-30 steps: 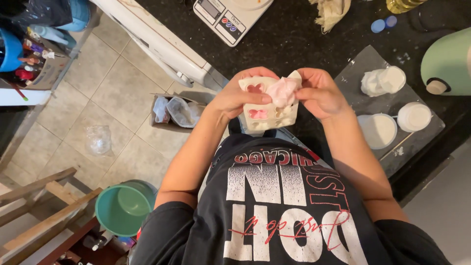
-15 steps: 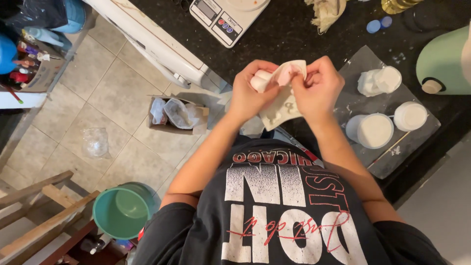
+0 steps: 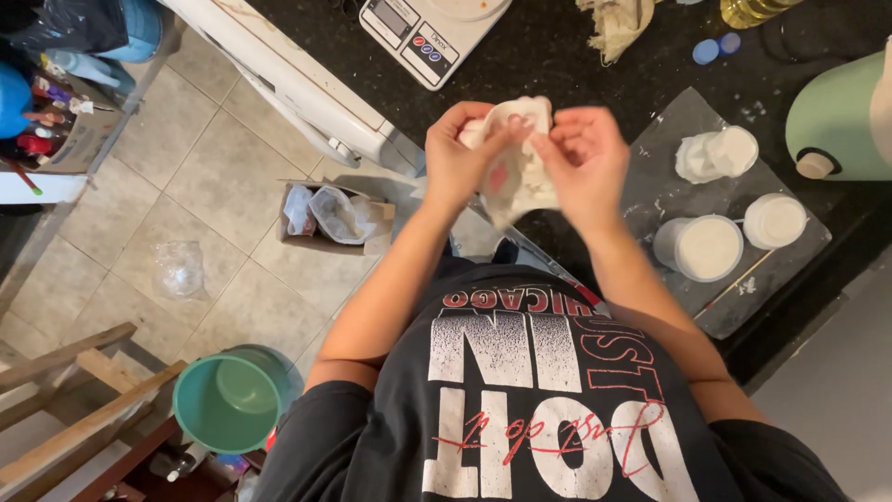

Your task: Preparing a silicone mold and mixing a powdered substance with water in a bowl

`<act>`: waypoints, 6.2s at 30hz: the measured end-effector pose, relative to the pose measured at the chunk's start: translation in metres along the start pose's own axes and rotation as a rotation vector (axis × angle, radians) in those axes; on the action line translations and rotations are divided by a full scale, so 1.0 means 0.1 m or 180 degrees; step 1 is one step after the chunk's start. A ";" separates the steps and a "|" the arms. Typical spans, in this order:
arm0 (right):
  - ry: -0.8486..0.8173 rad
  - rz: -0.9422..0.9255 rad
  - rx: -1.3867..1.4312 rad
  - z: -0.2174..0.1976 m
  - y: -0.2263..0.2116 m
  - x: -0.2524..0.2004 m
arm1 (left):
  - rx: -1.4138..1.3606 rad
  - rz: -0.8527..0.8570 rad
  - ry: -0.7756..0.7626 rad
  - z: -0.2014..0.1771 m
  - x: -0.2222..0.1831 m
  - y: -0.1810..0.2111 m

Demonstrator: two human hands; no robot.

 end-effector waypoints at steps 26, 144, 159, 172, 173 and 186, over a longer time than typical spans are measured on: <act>-0.1202 0.0572 -0.0984 -0.26 1.29 0.24 | -0.1008 -0.1032 -0.0050 -0.05 0.20 -0.86; -0.1370 -0.2527 -0.3951 -0.59 -1.46 1.31 | -0.1459 -0.0337 -0.1431 -0.11 0.36 1.66; -0.1380 -0.2608 -0.4149 -0.56 -1.47 1.31 | -0.1483 -0.0224 -0.1465 -0.13 0.36 1.67; -0.0819 -0.1411 -0.2626 -0.52 -1.30 1.36 | -0.1407 -0.0218 -0.1550 -0.13 0.41 1.55; -0.0747 -0.1404 -0.2187 -0.51 -1.31 1.39 | -0.1413 -0.0148 -0.1590 -0.12 0.42 1.55; 0.0670 -0.1546 -0.0657 -1.28 -0.28 1.63 | -0.1367 -0.0202 -0.1730 -0.15 0.60 1.39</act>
Point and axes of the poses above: each hand's wrist, its own x-axis towards the middle knuckle, its own z-axis out of the palm, y = z × x, the point moved 4 cm from there along x, towards the middle knuckle, and after that the axes turned 12 degrees about -z, right-handed, at the moved point
